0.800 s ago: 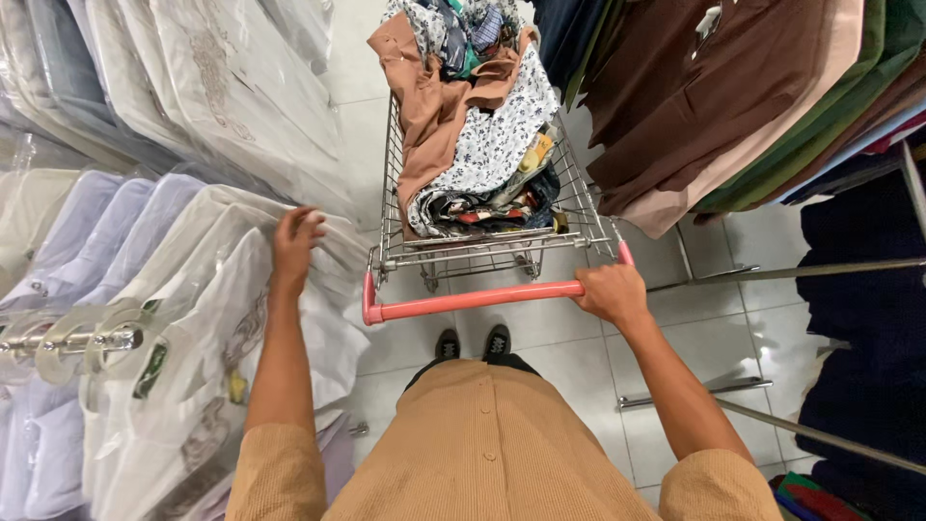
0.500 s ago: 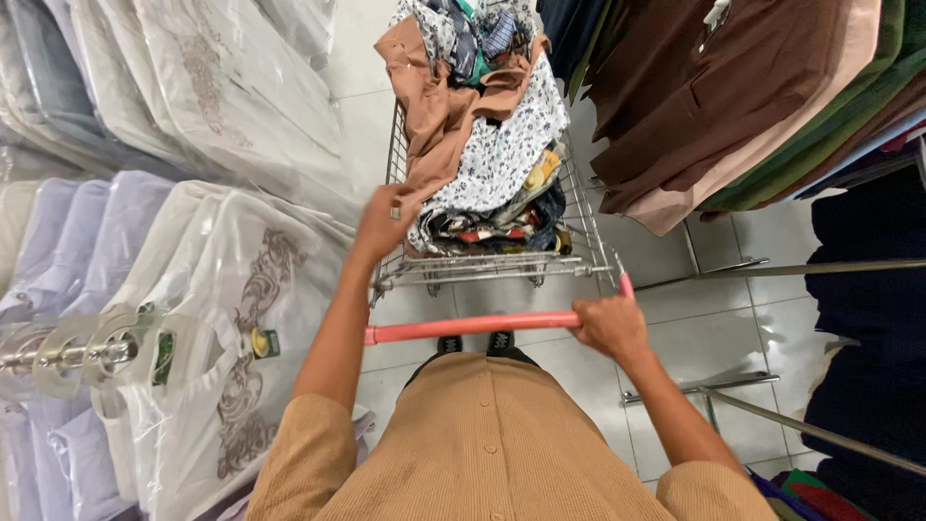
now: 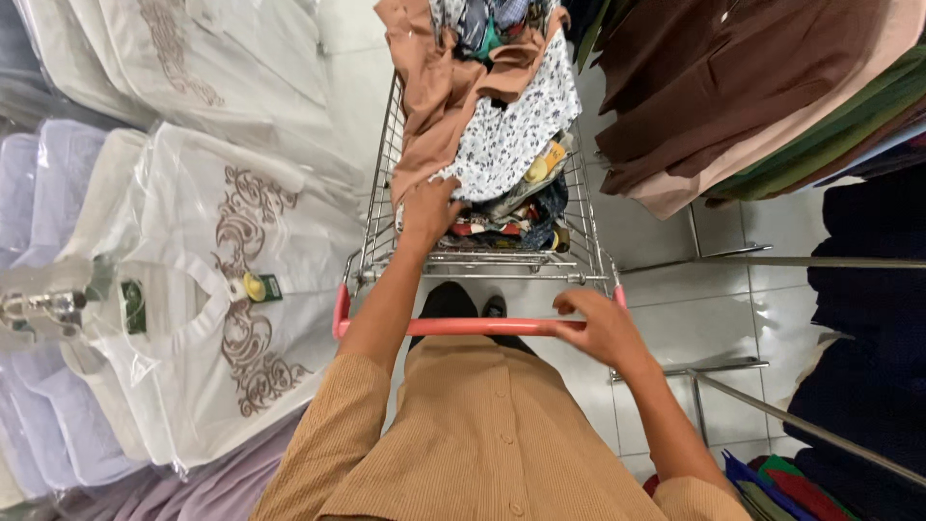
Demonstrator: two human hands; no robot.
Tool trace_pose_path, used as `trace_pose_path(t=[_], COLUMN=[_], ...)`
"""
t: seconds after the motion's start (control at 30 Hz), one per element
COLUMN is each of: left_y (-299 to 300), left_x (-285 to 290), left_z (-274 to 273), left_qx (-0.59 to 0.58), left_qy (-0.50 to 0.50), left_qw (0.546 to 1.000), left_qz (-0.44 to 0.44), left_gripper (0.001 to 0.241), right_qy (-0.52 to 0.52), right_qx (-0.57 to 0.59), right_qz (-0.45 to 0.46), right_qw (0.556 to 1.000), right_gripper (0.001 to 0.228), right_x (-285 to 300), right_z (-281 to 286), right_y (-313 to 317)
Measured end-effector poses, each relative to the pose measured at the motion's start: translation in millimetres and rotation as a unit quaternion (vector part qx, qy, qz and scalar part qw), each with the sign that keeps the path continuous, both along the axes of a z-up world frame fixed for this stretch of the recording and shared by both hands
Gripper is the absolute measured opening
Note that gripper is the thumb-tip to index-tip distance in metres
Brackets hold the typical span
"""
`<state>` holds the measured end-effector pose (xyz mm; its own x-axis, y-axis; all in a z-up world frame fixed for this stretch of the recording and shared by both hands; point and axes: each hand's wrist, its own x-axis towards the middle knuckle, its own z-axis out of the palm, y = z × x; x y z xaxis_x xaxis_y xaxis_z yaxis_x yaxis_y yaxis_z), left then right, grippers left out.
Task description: The person takes a garment out of a shopping cart, fastens the buttons on the front, and places it onto a plastic hanger.
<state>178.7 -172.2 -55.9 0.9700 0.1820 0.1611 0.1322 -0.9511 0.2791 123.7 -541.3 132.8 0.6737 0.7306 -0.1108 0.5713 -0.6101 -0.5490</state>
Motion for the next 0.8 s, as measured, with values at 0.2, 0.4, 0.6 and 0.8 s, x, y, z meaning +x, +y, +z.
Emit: trace_pose_path(t=[0.2, 0.4, 0.6, 0.8], left_y=[25, 57, 81, 36], left_x=[-5, -1, -30, -22], left_z=[29, -5, 49, 95], left_qx=[-0.204, -0.295, -0.229, -0.142], left_qy=[-0.059, -0.123, -0.133, -0.146], left_qw=[0.970, 0.925, 0.937, 0.972], left_qz=[0.115, 0.206, 0.229, 0.114], left_gripper=[0.022, 0.020, 0.036, 0.064], right_qy=[-0.086, -0.032, -0.154, -0.207], right_qx=[0.040, -0.007, -0.153, -0.156], right_qz=[-0.028, -0.001, 0.030, 0.016], right_qw=[0.995, 0.999, 0.976, 0.966], right_gripper=[0.018, 0.020, 0.029, 0.048], right_x=[57, 107, 166, 172], right_z=[-30, -29, -159, -167], right_y=[19, 87, 140, 158])
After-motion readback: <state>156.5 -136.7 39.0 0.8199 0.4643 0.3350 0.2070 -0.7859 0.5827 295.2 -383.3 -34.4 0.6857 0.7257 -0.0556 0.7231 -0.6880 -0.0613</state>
